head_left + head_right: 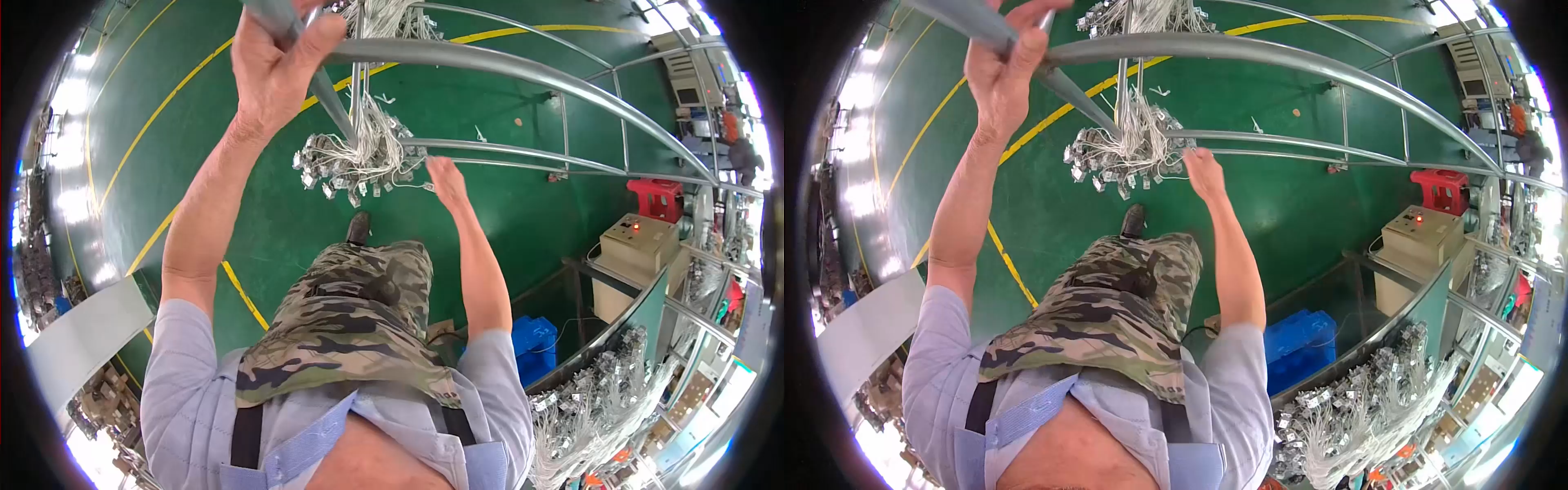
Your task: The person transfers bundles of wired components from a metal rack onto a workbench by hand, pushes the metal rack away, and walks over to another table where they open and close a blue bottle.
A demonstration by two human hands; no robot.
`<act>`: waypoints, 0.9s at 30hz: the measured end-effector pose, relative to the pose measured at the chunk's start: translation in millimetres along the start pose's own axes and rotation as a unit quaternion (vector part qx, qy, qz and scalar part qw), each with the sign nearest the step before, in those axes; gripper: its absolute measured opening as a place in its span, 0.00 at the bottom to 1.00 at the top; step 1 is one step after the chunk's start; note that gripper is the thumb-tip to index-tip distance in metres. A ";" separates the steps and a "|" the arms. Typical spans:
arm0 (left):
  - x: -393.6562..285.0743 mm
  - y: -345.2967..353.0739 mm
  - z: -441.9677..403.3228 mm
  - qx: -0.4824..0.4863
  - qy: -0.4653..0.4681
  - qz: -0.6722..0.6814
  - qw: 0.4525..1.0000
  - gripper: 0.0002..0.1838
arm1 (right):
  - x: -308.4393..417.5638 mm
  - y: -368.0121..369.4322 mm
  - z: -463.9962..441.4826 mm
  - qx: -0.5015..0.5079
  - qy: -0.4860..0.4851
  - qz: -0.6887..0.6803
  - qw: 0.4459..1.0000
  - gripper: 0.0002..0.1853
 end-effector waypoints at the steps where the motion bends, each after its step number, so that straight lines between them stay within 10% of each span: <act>1: -0.4 4.7 -5.6 0.003 -0.005 -0.001 1.000 0.36 | -0.1 21.4 -24.0 0.012 -0.049 0.078 0.996 0.27; 3: 2.7 14.2 -14.9 -0.022 -0.050 -0.027 0.998 0.26 | 37.9 14.6 -37.4 0.045 -0.017 0.086 0.995 0.28; 4: 4.2 14.2 -7.9 -0.057 0.103 -0.039 0.992 0.08 | 36.3 33.0 -57.9 0.049 -0.017 0.086 0.995 0.28; 7: 12.1 6.8 -9.1 0.002 0.210 -0.004 0.978 0.17 | 36.7 94.6 -116.3 0.015 -0.168 0.177 0.970 0.34; 10: 14.0 -6.5 -11.0 0.105 0.149 0.138 0.974 0.28 | 33.7 121.3 -148.8 0.033 0.012 -0.143 0.989 0.47; 12: 27.5 -36.9 -6.7 -0.108 0.098 0.223 0.964 0.30 | 32.3 144.3 -181.2 0.101 0.011 -0.094 0.990 0.49; 19: 275.4 -65.4 62.5 -0.099 -0.445 -0.133 0.880 0.28 | 54.8 152.0 -202.5 0.316 0.142 -0.128 0.929 0.49; 22: 350.1 -56.0 91.9 -0.076 -0.422 -0.204 0.880 0.23 | 54.8 176.5 -204.8 0.364 0.117 -0.277 0.881 0.28; 27: 398.2 -61.1 93.1 -0.194 -0.442 -0.154 0.862 0.11 | 59.0 163.5 -199.5 0.387 0.160 -0.393 0.818 0.23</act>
Point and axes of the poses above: each hand's wrist, its own z-axis away from the middle knuckle, its own y-axis out of the palm, x = y × z, the point moved 3 cm from there along -z, towards the middle knuckle, and after that the axes turned 15 degrees about z, right-handed, at the moved point
